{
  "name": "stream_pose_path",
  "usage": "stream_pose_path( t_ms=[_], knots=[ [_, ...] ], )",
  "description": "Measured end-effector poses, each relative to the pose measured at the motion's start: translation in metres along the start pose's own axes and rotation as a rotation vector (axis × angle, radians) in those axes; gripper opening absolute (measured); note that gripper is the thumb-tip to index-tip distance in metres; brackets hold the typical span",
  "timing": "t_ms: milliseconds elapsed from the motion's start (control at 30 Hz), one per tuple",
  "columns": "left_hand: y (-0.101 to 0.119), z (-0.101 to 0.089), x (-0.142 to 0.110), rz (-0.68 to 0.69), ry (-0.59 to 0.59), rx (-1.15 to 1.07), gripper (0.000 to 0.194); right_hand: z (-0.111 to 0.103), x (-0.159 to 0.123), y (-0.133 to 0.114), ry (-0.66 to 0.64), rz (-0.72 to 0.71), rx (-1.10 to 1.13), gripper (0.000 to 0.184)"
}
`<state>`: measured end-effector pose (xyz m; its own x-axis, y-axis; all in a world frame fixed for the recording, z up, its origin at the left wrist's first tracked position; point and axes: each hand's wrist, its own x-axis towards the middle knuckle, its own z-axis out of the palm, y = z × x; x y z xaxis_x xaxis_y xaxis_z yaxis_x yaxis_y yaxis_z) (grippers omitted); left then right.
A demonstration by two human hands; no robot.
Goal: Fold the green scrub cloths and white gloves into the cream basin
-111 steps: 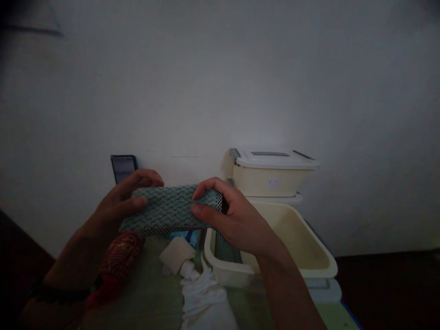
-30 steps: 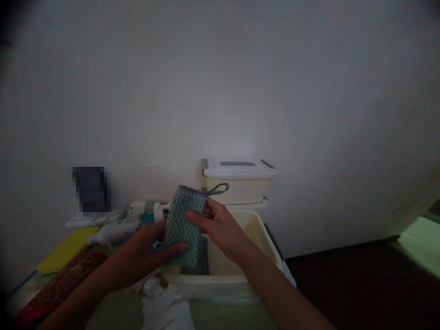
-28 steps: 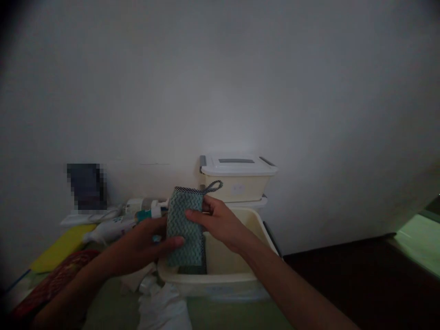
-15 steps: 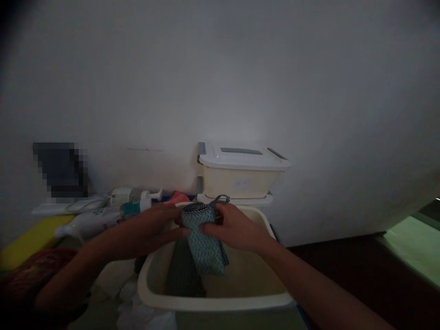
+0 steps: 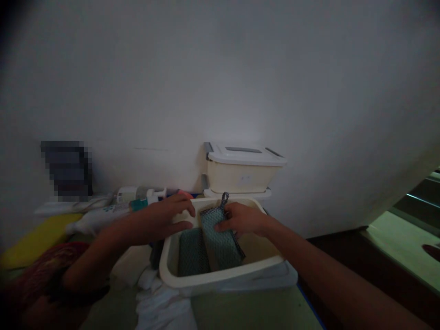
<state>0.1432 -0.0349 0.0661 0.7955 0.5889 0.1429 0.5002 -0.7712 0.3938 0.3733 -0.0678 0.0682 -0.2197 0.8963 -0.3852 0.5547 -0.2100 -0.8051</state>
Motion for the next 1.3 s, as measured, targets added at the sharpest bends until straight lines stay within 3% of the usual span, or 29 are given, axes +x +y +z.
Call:
stream_pose_path(
  t_ms=[200,333,633,800,900,967,1067,1167,1300],
  knots=[
    [-0.002,0.010,-0.005,-0.039,0.033,0.144,0.049,0.006,0.010,0.011,-0.044,0.112,0.036,0.026],
    [-0.009,0.015,-0.005,0.011,0.004,0.125,0.050,0.012,0.017,0.022,-0.108,0.189,0.038,0.025],
    [-0.006,0.013,-0.003,0.036,0.009,0.130,0.053,0.015,0.024,0.038,-0.130,0.182,0.008,0.024],
    [-0.005,0.010,-0.003,0.037,-0.011,0.128,0.054,0.013,0.029,0.038,-0.097,0.184,-0.198,0.009],
    [-0.008,0.011,-0.003,0.047,-0.002,0.155,0.053,0.009,0.029,0.031,-0.098,0.235,-0.394,0.031],
    [-0.009,0.011,-0.003,0.051,-0.005,0.176,0.053,0.009,0.027,0.025,-0.156,0.283,-0.495,0.043],
    [-0.009,0.012,-0.003,0.027,-0.019,0.176,0.053,0.012,0.024,0.019,-0.318,0.342,-0.577,0.031],
    [-0.008,0.012,-0.002,0.013,-0.018,0.144,0.054,0.016,0.023,0.017,-0.460,0.365,-0.615,0.032],
    [-0.008,0.013,-0.003,0.016,0.022,0.093,0.052,0.017,0.020,0.014,-0.488,0.291,-0.664,0.033]
  ],
)
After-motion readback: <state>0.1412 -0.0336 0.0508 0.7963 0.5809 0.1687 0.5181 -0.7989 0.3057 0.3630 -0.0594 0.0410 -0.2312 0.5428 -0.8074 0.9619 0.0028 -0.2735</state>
